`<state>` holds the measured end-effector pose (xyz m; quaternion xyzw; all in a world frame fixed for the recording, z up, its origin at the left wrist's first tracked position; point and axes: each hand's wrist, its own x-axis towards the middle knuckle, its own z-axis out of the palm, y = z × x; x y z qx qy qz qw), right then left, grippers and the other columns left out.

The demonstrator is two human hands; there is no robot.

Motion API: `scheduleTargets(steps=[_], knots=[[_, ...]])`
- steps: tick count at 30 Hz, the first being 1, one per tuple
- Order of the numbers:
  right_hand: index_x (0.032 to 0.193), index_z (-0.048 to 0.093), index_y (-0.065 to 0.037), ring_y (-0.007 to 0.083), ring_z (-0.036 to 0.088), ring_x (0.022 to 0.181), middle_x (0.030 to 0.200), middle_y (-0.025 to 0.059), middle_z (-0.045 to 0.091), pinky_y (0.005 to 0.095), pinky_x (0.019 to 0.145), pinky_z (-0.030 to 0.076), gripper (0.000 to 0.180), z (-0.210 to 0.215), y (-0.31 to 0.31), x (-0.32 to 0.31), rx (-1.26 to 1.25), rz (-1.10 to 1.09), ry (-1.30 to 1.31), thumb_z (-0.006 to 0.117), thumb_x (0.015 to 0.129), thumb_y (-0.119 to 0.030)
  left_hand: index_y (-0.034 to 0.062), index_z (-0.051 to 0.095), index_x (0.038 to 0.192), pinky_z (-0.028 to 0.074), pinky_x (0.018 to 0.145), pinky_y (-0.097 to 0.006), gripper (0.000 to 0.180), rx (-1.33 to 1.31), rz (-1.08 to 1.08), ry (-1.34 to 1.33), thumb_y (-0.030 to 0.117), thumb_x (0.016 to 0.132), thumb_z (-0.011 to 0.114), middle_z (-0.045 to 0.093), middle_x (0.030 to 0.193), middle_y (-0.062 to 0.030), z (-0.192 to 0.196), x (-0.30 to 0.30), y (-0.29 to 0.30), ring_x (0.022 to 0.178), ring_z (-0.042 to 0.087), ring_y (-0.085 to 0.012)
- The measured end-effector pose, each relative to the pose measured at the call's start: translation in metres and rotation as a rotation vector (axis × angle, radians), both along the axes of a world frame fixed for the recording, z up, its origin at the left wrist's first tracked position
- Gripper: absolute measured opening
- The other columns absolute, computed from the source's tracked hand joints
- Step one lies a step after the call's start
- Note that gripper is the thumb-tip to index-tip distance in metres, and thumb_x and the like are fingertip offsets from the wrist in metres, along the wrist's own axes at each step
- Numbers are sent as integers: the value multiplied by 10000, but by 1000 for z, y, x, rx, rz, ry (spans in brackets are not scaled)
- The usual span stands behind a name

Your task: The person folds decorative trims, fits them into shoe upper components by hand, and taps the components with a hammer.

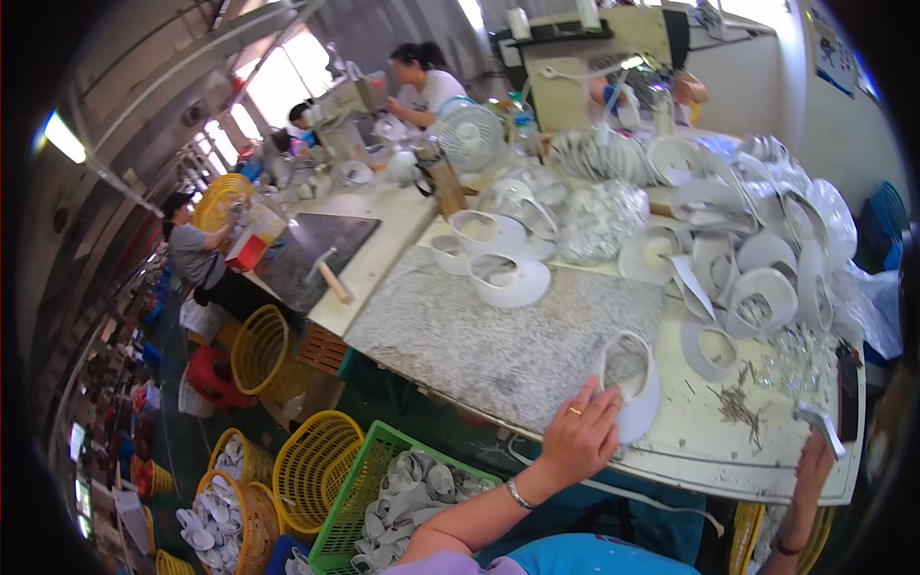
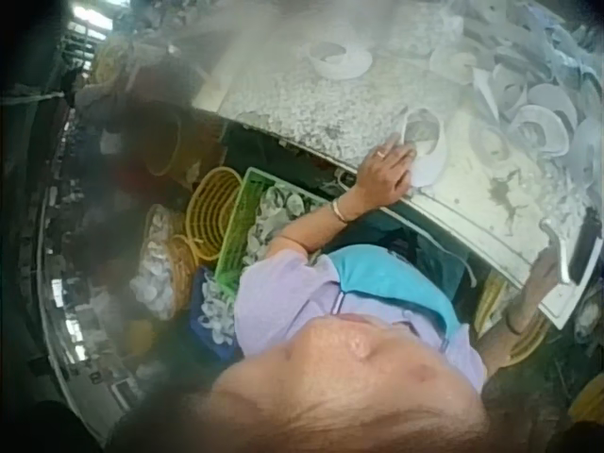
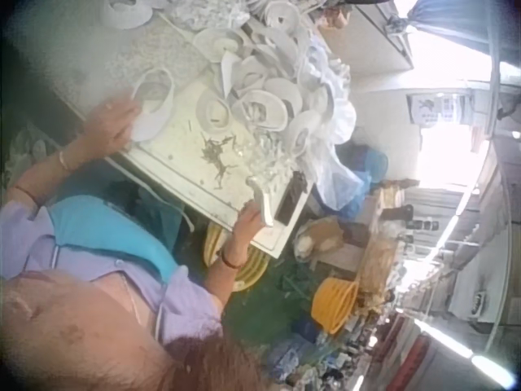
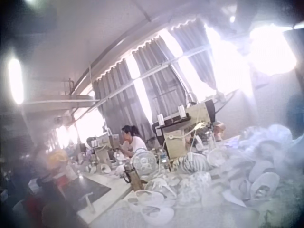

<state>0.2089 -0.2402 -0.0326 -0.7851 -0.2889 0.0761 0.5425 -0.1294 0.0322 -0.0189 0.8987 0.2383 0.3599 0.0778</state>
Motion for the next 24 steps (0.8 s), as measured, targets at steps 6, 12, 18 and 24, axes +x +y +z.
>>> scheduleTargets(steps=[6,12,18,24], knots=[[1124,550,-20,33,353,571,679,-55,417,205,491,291,277,60,108,-119,64,411,379,455,954,-218,-17,628,1078,438,888,-433,380,35,45,36,131,730,585,590,1163,-127,3,-8,11,1161,498,-377],[1088,535,39,150,455,550,681,62,486,297,501,372,234,68,157,-147,-62,775,-47,407,944,-93,-25,640,1047,443,847,-423,355,65,9,14,126,730,590,579,1164,-128,-1,3,15,1158,497,-356],[1021,564,1,288,552,677,773,128,552,363,611,457,165,63,179,-159,-142,765,-424,483,900,-77,-34,646,1030,437,886,-430,357,35,15,-4,116,712,582,601,1120,-124,1,2,6,1148,506,-372],[995,588,10,349,596,770,899,174,607,402,629,492,152,74,189,-174,-97,762,-506,555,879,-83,-35,646,1032,431,876,-429,364,32,33,3,122,709,588,599,1121,-123,0,-1,7,1146,506,-365]])
